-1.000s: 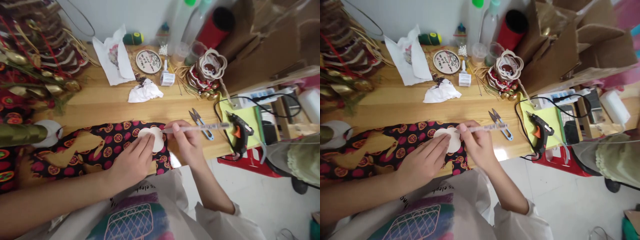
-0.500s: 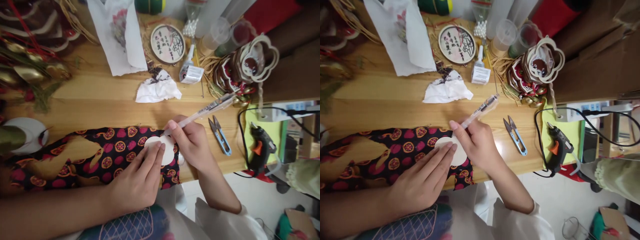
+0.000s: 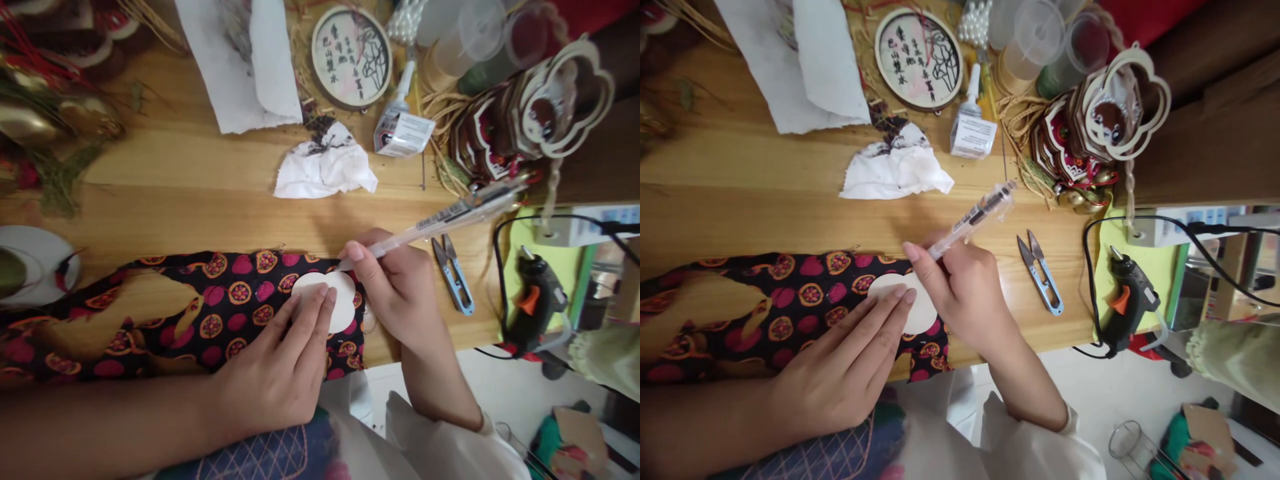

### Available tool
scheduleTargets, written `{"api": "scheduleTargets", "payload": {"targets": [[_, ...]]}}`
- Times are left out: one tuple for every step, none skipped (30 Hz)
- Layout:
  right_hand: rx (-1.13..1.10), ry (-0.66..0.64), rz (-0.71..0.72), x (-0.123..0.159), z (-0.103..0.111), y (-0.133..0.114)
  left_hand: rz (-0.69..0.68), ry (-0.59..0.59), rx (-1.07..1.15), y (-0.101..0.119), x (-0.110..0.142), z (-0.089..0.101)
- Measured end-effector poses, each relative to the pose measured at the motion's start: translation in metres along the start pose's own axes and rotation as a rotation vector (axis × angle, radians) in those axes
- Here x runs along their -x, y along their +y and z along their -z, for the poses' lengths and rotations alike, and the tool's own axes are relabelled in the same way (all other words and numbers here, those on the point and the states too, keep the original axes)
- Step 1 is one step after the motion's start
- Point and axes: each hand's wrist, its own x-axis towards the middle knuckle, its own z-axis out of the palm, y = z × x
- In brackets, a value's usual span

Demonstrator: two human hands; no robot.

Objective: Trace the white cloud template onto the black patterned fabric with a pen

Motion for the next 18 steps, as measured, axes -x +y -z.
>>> {"api": "scheduleTargets", "payload": {"targets": [[-0.020,-0.006,0.004,0.0004,0.0001,0.0001,-0.001,-0.002,-0.002,0.0001,0.0004,0.0002],[-0.035,-0.018,0.014,0.0006,0.0003,0.0001,-0.002,-0.003,-0.006,0.0004,0.0009,0.0003],[-0.044,-0.031,0.026,0.0008,0.0005,-0.0001,-0.002,-0.004,-0.010,0.0008,0.0015,0.0003],[-0.046,-0.046,0.037,0.0008,0.0006,-0.0003,0.000,-0.008,-0.015,0.0013,0.0021,0.0001],[-0.043,-0.061,0.045,0.0007,0.0008,-0.0006,0.003,-0.010,-0.018,0.0020,0.0027,-0.0003],[-0.037,-0.076,0.051,0.0006,0.0009,-0.0008,0.009,-0.014,-0.020,0.0028,0.0032,-0.0007],[-0.033,-0.089,0.057,0.0005,0.0010,-0.0011,0.015,-0.018,-0.023,0.0038,0.0036,-0.0011],[-0.030,-0.098,0.062,0.0005,0.0012,-0.0013,0.022,-0.020,-0.026,0.0048,0.0037,-0.0014],[-0.028,-0.101,0.066,0.0005,0.0014,-0.0015,0.028,-0.021,-0.031,0.0057,0.0036,-0.0014],[-0.028,-0.098,0.066,0.0006,0.0016,-0.0018,0.032,-0.024,-0.039,0.0066,0.0031,-0.0012],[-0.032,-0.085,0.063,0.0007,0.0019,-0.0020,0.038,-0.031,-0.050,0.0073,0.0025,-0.0006],[-0.039,-0.065,0.057,0.0009,0.0022,-0.0022,0.042,-0.044,-0.067,0.0078,0.0018,0.0004],[-0.048,-0.043,0.046,0.0010,0.0024,-0.0024,0.039,-0.058,-0.091,0.0082,0.0012,0.0016],[-0.057,-0.022,0.033,0.0012,0.0025,-0.0025,0.037,-0.075,-0.121,0.0084,0.0007,0.0029],[-0.061,-0.004,0.023,0.0013,0.0024,-0.0024,0.031,-0.087,-0.152,0.0087,0.0005,0.0041],[-0.058,0.008,0.014,0.0014,0.0021,-0.0022,0.025,-0.094,-0.182,0.0089,0.0007,0.0051],[-0.047,0.016,0.007,0.0015,0.0016,-0.0018,0.017,-0.097,-0.205,0.0092,0.0011,0.0058],[-0.030,0.020,0.001,0.0016,0.0010,-0.0013,0.010,-0.097,-0.222,0.0095,0.0017,0.0060]]}}
